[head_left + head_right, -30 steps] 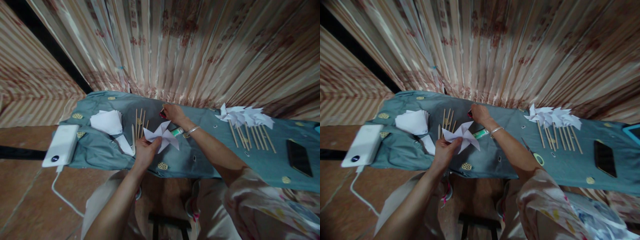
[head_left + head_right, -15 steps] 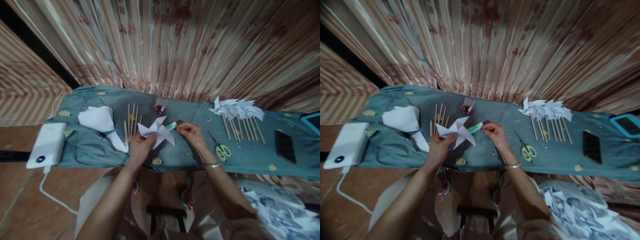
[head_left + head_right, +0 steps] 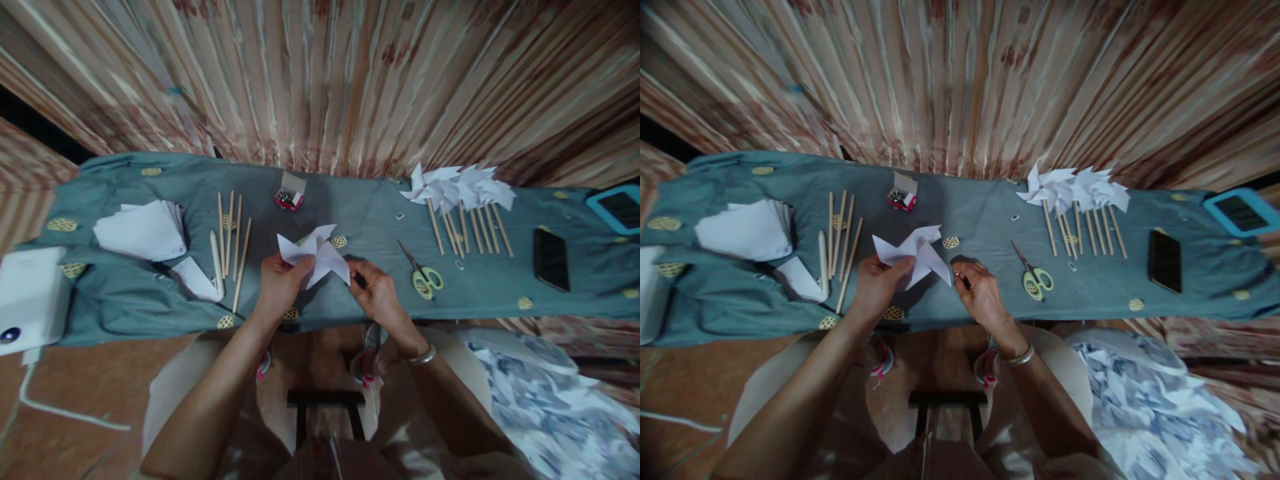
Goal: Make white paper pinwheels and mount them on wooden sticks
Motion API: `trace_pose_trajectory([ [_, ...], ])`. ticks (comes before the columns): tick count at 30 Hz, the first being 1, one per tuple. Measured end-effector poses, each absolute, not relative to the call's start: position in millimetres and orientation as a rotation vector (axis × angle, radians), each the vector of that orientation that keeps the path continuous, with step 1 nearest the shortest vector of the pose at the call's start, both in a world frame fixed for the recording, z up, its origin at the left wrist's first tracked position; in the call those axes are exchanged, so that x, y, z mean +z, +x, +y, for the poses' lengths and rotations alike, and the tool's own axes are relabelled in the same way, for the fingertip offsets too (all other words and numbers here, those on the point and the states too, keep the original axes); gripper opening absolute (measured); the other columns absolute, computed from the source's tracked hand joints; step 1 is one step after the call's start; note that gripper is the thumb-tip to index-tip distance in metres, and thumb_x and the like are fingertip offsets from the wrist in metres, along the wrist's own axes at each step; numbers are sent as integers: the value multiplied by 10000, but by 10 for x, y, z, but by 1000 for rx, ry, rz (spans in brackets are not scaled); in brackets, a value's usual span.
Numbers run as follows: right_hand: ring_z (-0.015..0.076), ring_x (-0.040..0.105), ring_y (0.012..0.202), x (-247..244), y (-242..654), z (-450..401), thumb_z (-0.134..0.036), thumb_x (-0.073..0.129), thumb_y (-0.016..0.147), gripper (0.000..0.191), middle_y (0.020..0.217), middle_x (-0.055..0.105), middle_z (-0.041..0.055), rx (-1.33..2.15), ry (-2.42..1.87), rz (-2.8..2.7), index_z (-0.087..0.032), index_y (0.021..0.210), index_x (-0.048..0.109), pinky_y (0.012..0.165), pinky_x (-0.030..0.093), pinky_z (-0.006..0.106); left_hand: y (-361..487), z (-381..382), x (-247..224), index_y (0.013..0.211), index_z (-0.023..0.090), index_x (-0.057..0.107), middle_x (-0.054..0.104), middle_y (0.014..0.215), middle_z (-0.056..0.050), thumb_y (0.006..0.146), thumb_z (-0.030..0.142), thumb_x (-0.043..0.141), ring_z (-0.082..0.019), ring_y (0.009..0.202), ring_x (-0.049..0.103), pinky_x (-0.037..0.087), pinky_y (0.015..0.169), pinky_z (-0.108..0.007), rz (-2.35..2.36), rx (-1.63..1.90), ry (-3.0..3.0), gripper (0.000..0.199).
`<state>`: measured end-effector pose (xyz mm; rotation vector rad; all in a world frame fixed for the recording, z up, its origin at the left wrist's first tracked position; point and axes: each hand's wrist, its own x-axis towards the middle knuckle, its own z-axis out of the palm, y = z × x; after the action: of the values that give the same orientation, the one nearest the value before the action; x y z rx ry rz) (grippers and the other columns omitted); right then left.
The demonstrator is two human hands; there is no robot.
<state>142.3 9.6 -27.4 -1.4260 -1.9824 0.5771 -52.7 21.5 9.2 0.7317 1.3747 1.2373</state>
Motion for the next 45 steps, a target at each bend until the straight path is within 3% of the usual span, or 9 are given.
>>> trace_pose_trajectory([
  [5, 242, 663, 956, -273, 1480, 55, -177, 469, 923, 256, 1047, 732, 109, 422, -1331, -2195, -182, 1029, 702, 878, 536, 396, -393, 293, 79, 617, 146, 683, 645, 594, -1, 526, 313, 758, -120, 539, 516, 415, 529, -236, 1350, 1236, 730, 205],
  [14, 240, 673, 922, -227, 1457, 11, -216, 426, 977, 279, 1018, 725, 112, 367, -1383, -2251, -192, 1021, 700, 847, 560, 401, -288, 358, 10, 625, 147, 686, 641, 609, 3, 529, 303, 764, -121, 565, 535, 427, 562, -245, 1331, 1214, 730, 199],
  [19, 243, 659, 1091, -256, 1481, 18, -233, 479, 956, 240, 1165, 699, 120, 434, -1423, -2111, -193, 1095, 670, 952, 545, 393, -285, 372, -39, 651, 141, 709, 673, 630, -5, 545, 285, 768, -121, 571, 558, 456, 574, -243, 1327, 1247, 738, 188],
  [24, 259, 647, 1068, -232, 1491, 0, -223, 481, 948, 210, 1157, 697, 122, 436, -1455, -2116, -192, 979, 686, 969, 518, 432, -318, 371, -36, 692, 131, 739, 706, 662, -15, 589, 278, 774, -125, 587, 586, 467, 576, -233, 1352, 1281, 786, 182],
  [29, 237, 659, 1019, -86, 1596, 39, -226, 594, 889, 95, 1046, 712, 59, 650, -1474, -1820, -249, 870, 685, 964, 513, 446, -331, 354, 2, 685, 161, 752, 723, 683, -12, 613, 238, 762, -153, 639, 633, 484, 598, -236, 1370, 1307, 871, 106],
  [32, 237, 623, 1155, 54, 1629, 69, -271, 686, 838, 22, 1203, 668, 35, 763, -1345, -1571, -272, 852, 703, 1046, 471, 479, -309, 326, -11, 718, 179, 762, 737, 722, -12, 631, 234, 764, -174, 701, 660, 501, 643, -245, 1370, 1295, 986, 103],
  [36, 283, 491, 1345, 148, 1542, 78, -376, 704, 826, 115, 1416, 551, 18, 838, -1287, -1541, -263, 835, 725, 1135, 381, 526, -244, 269, -32, 714, 184, 757, 734, 706, -16, 659, 260, 757, -184, 698, 654, 516, 667, -265, 1337, 1251, 1114, 94],
  [39, 307, 466, 1367, 111, 1462, 88, -423, 705, 820, 182, 1484, 488, 31, 864, -1295, -1573, -245, 841, 735, 1133, 397, 492, -189, 235, -20, 725, 176, 756, 735, 706, -19, 663, 268, 749, -180, 680, 647, 521, 657, -271, 1279, 1213, 1109, 111],
  [45, 265, 474, 1369, 16, 1464, 119, -400, 670, 855, 157, 1491, 483, 3, 911, -1288, -1546, -255, 866, 730, 1136, 406, 463, -112, 234, 24, 642, 151, 729, 720, 660, -25, 578, 268, 789, -155, 599, 611, 490, 568, -253, 1206, 1193, 882, 147],
])
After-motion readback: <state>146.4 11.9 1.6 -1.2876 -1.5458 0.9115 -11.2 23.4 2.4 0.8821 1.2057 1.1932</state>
